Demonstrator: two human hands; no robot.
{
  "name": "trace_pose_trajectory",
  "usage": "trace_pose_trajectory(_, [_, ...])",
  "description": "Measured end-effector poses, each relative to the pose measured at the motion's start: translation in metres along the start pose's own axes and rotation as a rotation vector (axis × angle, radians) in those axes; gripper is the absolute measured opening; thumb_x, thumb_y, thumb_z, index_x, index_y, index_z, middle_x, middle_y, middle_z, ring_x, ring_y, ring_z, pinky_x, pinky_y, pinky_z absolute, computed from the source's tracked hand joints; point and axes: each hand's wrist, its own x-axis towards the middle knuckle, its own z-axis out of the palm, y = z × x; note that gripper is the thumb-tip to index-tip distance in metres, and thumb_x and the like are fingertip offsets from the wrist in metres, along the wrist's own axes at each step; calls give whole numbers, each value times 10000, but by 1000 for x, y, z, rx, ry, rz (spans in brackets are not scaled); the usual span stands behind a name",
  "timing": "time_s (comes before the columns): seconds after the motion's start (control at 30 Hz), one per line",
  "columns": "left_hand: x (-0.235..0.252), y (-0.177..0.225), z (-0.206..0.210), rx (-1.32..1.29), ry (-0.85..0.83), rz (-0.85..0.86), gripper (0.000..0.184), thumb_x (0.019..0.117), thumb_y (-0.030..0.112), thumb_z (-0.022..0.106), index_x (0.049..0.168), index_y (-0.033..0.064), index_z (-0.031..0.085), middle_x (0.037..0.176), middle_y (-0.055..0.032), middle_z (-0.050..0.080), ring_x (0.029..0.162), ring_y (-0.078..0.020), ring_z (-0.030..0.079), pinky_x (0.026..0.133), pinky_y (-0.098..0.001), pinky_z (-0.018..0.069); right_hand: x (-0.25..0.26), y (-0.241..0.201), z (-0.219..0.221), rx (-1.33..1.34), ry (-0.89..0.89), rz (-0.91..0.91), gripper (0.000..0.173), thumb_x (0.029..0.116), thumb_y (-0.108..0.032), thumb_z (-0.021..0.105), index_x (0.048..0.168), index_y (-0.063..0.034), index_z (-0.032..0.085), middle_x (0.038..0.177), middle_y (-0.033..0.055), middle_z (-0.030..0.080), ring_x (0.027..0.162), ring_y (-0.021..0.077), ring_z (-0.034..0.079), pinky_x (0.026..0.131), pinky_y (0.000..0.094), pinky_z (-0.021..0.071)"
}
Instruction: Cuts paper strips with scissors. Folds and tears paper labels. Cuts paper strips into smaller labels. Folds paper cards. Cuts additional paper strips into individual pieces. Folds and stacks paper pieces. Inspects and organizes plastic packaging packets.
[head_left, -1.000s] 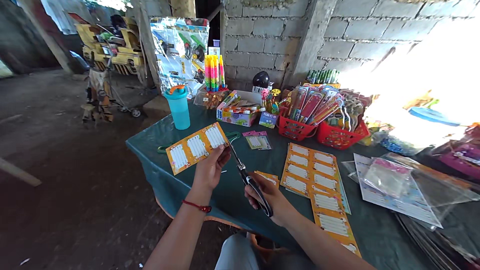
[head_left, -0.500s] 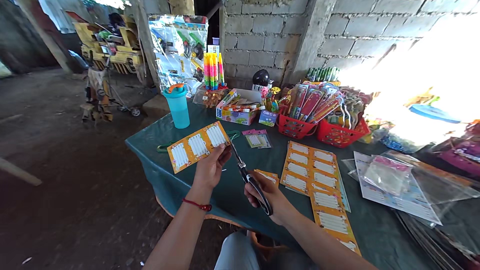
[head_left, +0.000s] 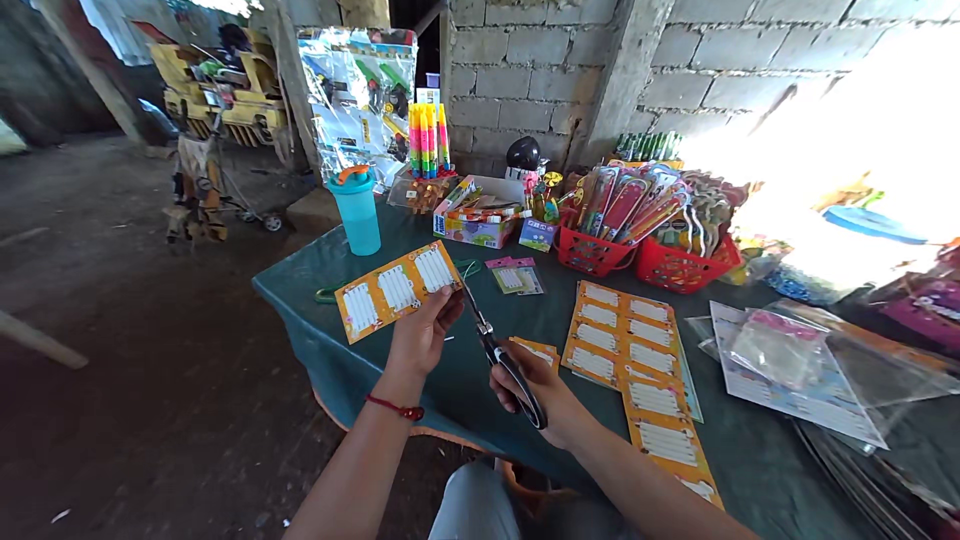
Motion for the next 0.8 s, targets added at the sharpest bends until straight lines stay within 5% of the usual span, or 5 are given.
trace_pose_trajectory(0.8, [1, -1, -2, -29, -10, -5, 122, 1028, -45, 500, 1111, -23, 587, 943, -143, 741, 805, -180, 751, 769, -273, 624, 0, -2, 2, -63, 29, 18, 482, 980, -206, 622, 1404, -31, 474, 825, -61, 591, 639, 6, 586, 584, 150, 511])
